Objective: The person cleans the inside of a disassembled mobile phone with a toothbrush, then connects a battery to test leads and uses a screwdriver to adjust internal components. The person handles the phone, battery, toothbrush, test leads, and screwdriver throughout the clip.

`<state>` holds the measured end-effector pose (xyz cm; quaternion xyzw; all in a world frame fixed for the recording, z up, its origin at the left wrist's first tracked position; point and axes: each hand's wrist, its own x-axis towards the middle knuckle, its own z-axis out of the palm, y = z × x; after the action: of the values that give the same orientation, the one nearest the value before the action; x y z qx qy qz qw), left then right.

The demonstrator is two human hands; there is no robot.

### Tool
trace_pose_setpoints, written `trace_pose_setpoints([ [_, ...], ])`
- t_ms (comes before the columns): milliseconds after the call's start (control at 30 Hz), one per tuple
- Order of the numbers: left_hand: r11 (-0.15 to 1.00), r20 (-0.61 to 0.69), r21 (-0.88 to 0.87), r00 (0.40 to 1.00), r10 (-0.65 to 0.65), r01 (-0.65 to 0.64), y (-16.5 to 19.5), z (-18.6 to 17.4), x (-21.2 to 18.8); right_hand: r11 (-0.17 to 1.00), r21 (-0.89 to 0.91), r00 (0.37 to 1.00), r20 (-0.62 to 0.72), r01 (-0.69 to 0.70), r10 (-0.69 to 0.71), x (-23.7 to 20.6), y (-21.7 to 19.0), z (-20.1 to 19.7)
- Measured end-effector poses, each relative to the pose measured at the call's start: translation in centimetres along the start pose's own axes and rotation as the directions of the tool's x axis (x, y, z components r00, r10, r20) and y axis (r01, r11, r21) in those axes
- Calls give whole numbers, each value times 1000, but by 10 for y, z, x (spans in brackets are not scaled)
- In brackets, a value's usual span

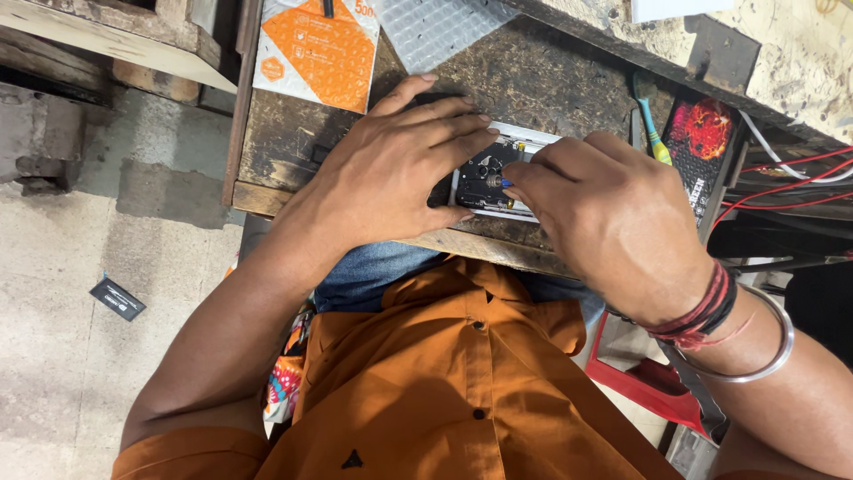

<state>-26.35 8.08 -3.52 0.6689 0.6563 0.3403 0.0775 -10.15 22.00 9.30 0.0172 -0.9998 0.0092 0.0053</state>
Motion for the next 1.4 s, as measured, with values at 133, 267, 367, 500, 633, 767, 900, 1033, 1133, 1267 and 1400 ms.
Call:
trace_pose_setpoints([
  [133,1000,5,0,1000,1,-1,-1,-1,0,999,-46,1000,-6,6,-7,5,-3,2],
  [267,1000,4,1,1000,-11,11,-1,-1,0,999,-50,1000,14,-12,13,6,-5,0],
  [367,1000,4,8,1000,-13,13,-1,-1,0,998,-61,1000,15,-10,11,7,-6,0],
  [500,1000,13,6,1000,-23,23,0,-1,0,998,-59,1000,17,-7,8,8,-7,0],
  [633,999,14,12,999,-31,31,1,-1,1,998,-59,1000,22,-1,3,8,-7,0],
  [767,999,29,16,999,-35,35,0,0,0,993,-120,998,69,18,-10,9,-10,-3],
  [900,1000,-1,21,1000,-2,2,-1,1,-1,957,-264,987,135,118,-84,13,-18,-4],
  [1033,1000,-42,13,999,18,-18,-2,2,-4,937,-225,964,75,266,-256,20,-24,-6],
  [1133,1000,-60,9,998,25,-24,-3,3,-5,888,-327,945,163,322,-283,27,-20,-7],
  [1267,1000,-71,-22,997,21,-22,-4,3,-6,840,-400,909,347,366,-230,32,-16,-9],
  [1400,1000,-76,-9,997,23,-23,-5,3,-7,786,-466,901,347,406,-260,37,-16,-11],
])
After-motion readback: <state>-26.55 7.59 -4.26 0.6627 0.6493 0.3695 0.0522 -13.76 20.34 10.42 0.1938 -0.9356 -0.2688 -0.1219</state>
